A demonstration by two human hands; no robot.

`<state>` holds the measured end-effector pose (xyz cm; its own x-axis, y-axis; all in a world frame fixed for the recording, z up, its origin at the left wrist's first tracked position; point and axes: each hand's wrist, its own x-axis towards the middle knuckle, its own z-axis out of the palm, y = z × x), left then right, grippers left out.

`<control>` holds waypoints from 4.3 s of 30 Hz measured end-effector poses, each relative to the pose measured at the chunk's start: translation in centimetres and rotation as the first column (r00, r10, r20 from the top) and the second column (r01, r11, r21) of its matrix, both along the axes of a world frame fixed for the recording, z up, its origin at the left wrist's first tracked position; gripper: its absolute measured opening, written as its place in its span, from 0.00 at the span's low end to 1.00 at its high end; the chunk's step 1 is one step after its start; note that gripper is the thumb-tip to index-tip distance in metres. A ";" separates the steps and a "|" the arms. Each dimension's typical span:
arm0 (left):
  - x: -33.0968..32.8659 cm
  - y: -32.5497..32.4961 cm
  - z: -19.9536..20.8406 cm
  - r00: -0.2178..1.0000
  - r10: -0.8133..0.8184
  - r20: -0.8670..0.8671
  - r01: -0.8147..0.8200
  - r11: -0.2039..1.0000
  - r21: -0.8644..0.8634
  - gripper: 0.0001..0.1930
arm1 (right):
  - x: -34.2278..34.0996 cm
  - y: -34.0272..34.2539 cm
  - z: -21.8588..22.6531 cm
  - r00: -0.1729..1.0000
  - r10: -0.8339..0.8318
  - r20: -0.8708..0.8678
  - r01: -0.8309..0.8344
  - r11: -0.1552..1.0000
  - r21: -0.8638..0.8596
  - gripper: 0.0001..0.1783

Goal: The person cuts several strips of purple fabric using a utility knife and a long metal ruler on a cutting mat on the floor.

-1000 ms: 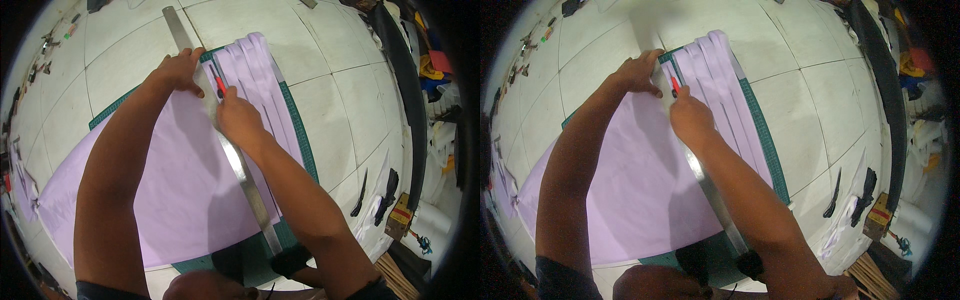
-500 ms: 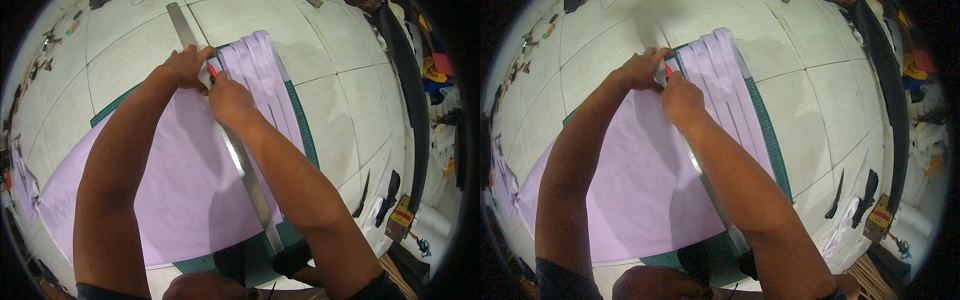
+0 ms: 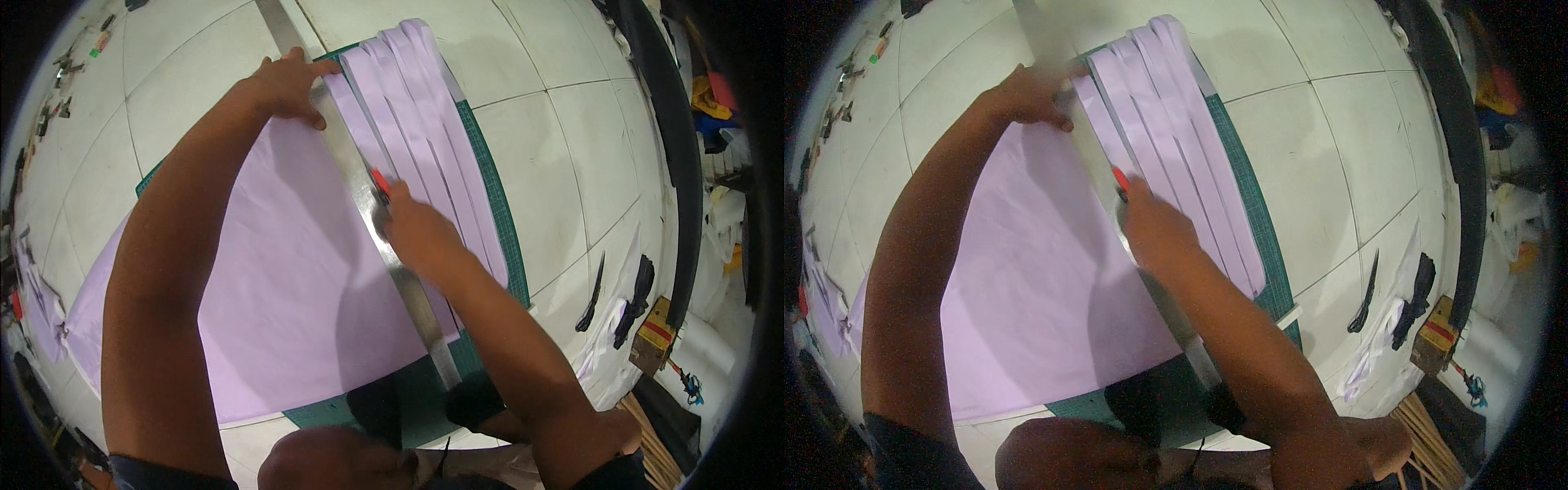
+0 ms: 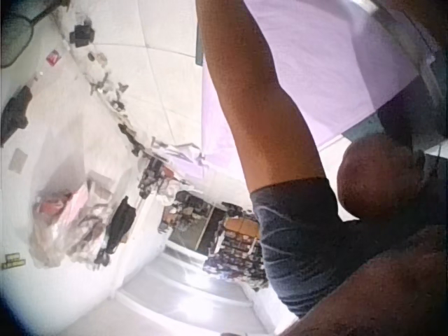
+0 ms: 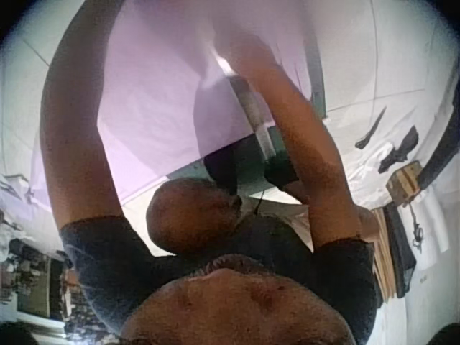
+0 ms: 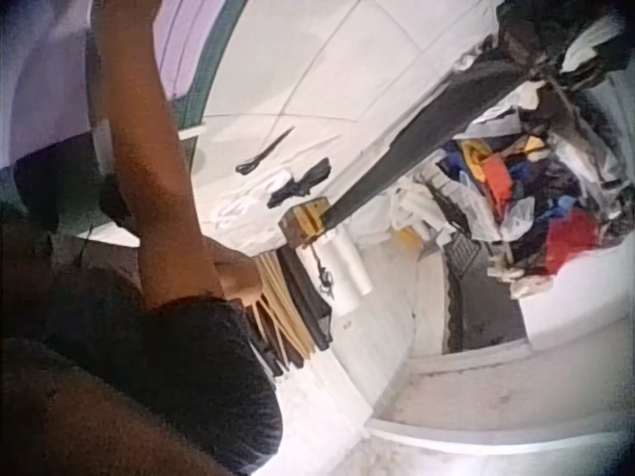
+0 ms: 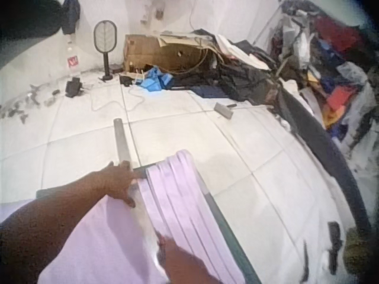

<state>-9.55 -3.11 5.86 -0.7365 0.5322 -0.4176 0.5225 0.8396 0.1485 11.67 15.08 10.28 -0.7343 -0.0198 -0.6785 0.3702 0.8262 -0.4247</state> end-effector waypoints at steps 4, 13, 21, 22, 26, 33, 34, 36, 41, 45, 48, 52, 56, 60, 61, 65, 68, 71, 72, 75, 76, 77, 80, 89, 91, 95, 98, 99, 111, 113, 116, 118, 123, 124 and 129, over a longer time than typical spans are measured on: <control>0.2 1.3 0.3 1.000 0.010 0.026 -0.008 0.997 -0.077 0.49 | 8.9 3.0 0.6 0.991 -0.012 0.131 0.003 0.998 0.070 0.14; -0.7 0.4 -1.6 0.998 -0.015 -0.068 0.010 0.998 -0.065 0.49 | 28.0 8.1 4.1 0.858 -0.066 0.510 -0.054 0.974 0.218 0.12; -0.7 0.1 -1.5 1.000 -0.007 -0.019 0.008 0.999 0.054 0.51 | 28.6 9.8 7.7 0.773 -0.092 0.628 -0.136 0.942 0.306 0.14; -0.5 0.1 -1.4 1.000 0.017 -0.016 -0.015 0.997 0.072 0.51 | 27.2 9.6 8.9 0.766 -0.130 0.630 -0.112 0.937 0.331 0.14; 0.1 -0.9 -0.8 0.997 0.073 -0.025 -0.072 0.997 0.031 0.57 | 17.5 7.5 8.2 0.957 -0.090 0.275 0.031 0.977 0.212 0.15; 0.5 -0.1 0.6 0.989 0.145 0.004 -0.144 0.984 0.104 0.65 | -0.3 1.9 -1.3 0.946 -0.002 -0.323 0.007 1.000 0.013 0.17; 0.6 -0.2 0.5 0.988 0.154 0.007 -0.154 0.982 0.111 0.66 | -2.5 0.5 -1.9 0.945 0.001 -0.326 0.008 1.000 0.024 0.16; 0.9 -0.6 0.6 0.985 0.173 0.015 -0.174 0.978 0.115 0.66 | -6.0 -2.0 -2.9 0.942 0.007 -0.336 0.001 1.000 0.024 0.16; 0.7 -0.5 0.4 0.986 0.167 -0.010 -0.165 0.977 0.136 0.66 | -9.9 -4.6 -3.4 0.927 -0.031 -0.374 0.030 1.000 -0.008 0.16; 0.6 -0.4 0.5 0.983 0.179 0.031 -0.182 0.974 0.138 0.64 | -10.7 -5.0 -4.2 0.924 -0.020 -0.383 0.040 0.998 0.043 0.16; 0.7 -0.8 0.2 0.987 0.160 0.025 -0.162 0.973 0.163 0.61 | -10.7 -5.2 -4.1 0.931 0.009 -0.365 0.018 0.997 0.072 0.17; 0.5 -0.6 0.1 0.991 0.122 0.055 -0.128 0.985 0.117 0.56 | -10.9 -4.9 -3.3 0.929 0.034 -0.368 -0.003 0.996 0.084 0.15; 0.2 -0.2 -0.3 1.000 0.015 -0.004 -0.015 0.998 0.057 0.50 | -12.7 -4.1 -1.3 0.966 0.090 -0.244 -0.071 0.994 0.085 0.19; -0.1 -0.3 -0.9 0.999 -0.015 -0.031 0.017 0.997 0.077 0.46 | -11.3 -2.9 -1.2 0.981 0.096 -0.167 -0.083 0.993 0.088 0.20; -0.1 -0.2 -0.6 1.000 0.008 0.011 -0.008 0.999 0.053 0.46 | -10.0 -2.4 -1.3 0.983 0.099 -0.152 -0.088 0.993 0.078 0.20; -0.1 -1.0 -1.3 1.000 -0.003 -0.020 0.003 1.000 0.022 0.47 | -2.4 -0.4 0.4 0.994 0.072 0.083 -0.077 0.995 0.059 0.18; -0.8 -1.5 -2.5 0.993 -0.074 -0.092 0.072 0.997 -0.027 0.48 | 5.8 2.3 0.0 0.998 0.038 0.050 -0.040 0.999 0.030 0.16; -0.7 -0.4 -2.2 0.999 -0.024 -0.043 0.024 1.000 -0.012 0.47 | 14.0 4.5 1.1 0.986 -0.013 0.168 -0.003 0.996 0.093 0.15; -0.8 -1.0 -3.0 0.997 -0.013 -0.071 0.012 1.000 -0.012 0.47 | 16.3 4.9 1.3 0.960 -0.030 0.277 -0.002 0.993 0.117 0.14; -1.4 -1.4 -3.3 0.998 -0.042 -0.054 0.043 0.999 0.005 0.47 | 22.2 6.6 4.0 0.865 -0.078 0.496 0.001 0.988 0.153 0.13; -1.6 -1.4 -3.3 0.996 -0.039 -0.080 0.040 0.999 0.003 0.47 | 24.5 7.1 4.6 0.841 -0.076 0.536 -0.027 0.983 0.181 0.13; -1.6 -0.9 -3.0 0.997 -0.020 -0.070 0.021 1.000 0.022 0.47 | 26.8 7.9 4.4 0.819 -0.072 0.569 -0.057 0.977 0.206 0.13; -0.8 -0.3 -2.4 0.999 0.017 -0.035 -0.014 0.998 0.061 0.48 | 29.3 9.8 5.9 0.815 -0.013 0.580 -0.130 0.970 0.205 0.13; 0.2 -1.2 -0.8 0.994 0.100 -0.045 -0.097 0.993 0.064 0.59 | 12.8 7.5 5.0 0.991 -0.051 -0.126 0.058 0.997 0.051 0.13; 0.2 -0.8 -0.1 0.993 0.115 -0.039 -0.110 0.988 0.113 0.62 | 6.3 5.5 2.4 0.985 -0.031 -0.170 0.045 0.996 0.078 0.16; 0.6 0.2 0.1 0.988 0.151 -0.010 -0.149 0.982 0.118 0.64 | -4.1 0.6 -2.4 0.936 -0.054 -0.347 0.052 0.999 -0.014 0.16; 0.7 -0.6 0.0 0.987 0.161 -0.018 -0.158 0.981 0.109 0.65 | -8.6 -3.3 -2.7 0.934 -0.034 -0.357 0.029 0.999 -0.021 0.16; 0.6 -0.6 0.1 0.986 0.163 -0.023 -0.160 0.981 0.105 0.65 | -9.5 -4.2 -2.6 0.933 -0.041 -0.359 0.034 0.999 -0.025 0.16; 0.2 -0.3 0.1 0.999 0.049 -0.002 -0.049 0.997 0.052 0.53 | -12.6 -4.7 -2.1 0.964 0.041 -0.261 -0.025 0.998 0.064 0.16; -0.1 0.5 0.2 1.000 -0.007 0.006 0.007 1.000 -0.009 0.51 | -13.4 -4.3 -1.1 0.976 0.071 -0.206 -0.053 0.995 0.090 0.18; -0.5 -0.1 0.1 1.000 -0.008 0.017 0.008 0.999 0.033 0.48 | -12.9 -4.1 -0.9 0.980 0.117 -0.161 -0.100 0.989 0.111 0.19; -0.3 0.3 -0.3 1.000 -0.027 -0.003 0.027 0.999 0.043 0.48 | -10.6 -2.6 -1.0 0.982 0.118 -0.148 -0.106 0.991 0.087 0.19; -0.4 0.2 -0.4 1.000 -0.022 -0.012 0.022 1.000 -0.002 0.49 | -2.7 0.0 -1.0 0.996 0.093 -0.003 -0.093 0.994 0.053 0.18; -0.4 0.4 -0.3 1.000 -0.022 -0.014 0.022 1.000 -0.018 0.49 | -1.1 0.5 -0.7 0.996 0.091 0.015 -0.091 0.995 0.036 0.17; -0.5 0.7 -0.9 1.000 -0.001 -0.015 0.001 1.000 -0.027 0.50 | 9.1 3.7 0.7 0.997 0.017 0.080 -0.019 0.999 0.034 0.17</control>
